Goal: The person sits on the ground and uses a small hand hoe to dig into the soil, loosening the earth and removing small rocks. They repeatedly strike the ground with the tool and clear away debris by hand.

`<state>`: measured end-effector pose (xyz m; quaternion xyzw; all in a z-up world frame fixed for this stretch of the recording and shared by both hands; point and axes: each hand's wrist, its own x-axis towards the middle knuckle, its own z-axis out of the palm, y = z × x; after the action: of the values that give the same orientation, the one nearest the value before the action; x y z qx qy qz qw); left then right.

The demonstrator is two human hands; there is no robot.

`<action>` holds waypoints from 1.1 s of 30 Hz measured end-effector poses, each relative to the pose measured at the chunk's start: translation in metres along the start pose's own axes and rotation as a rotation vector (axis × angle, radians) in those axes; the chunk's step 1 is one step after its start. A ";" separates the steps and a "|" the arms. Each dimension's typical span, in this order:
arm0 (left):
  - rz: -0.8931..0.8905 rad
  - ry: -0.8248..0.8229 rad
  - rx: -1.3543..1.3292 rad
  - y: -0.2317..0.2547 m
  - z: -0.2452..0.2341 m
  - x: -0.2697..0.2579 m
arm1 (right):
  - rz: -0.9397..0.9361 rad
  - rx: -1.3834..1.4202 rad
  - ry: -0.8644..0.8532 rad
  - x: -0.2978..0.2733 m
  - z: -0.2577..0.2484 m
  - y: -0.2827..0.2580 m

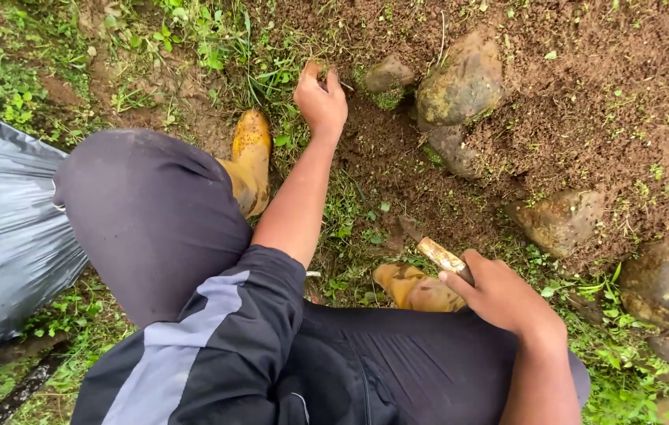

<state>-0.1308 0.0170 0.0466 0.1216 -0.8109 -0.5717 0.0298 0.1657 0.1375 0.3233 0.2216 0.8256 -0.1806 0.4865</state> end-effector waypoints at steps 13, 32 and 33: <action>-0.281 0.110 0.175 -0.071 -0.027 -0.009 | 0.115 0.138 -0.023 -0.016 -0.012 -0.008; 0.284 -0.079 0.103 -0.030 -0.024 -0.004 | 0.015 0.020 -0.001 -0.006 -0.009 -0.004; 0.120 -0.065 0.141 -0.028 -0.028 -0.001 | 0.021 0.022 -0.001 -0.005 -0.009 -0.002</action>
<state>-0.1200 -0.0176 0.0304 0.0562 -0.8555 -0.5139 0.0291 0.1605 0.1390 0.3321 0.2354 0.8210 -0.1847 0.4863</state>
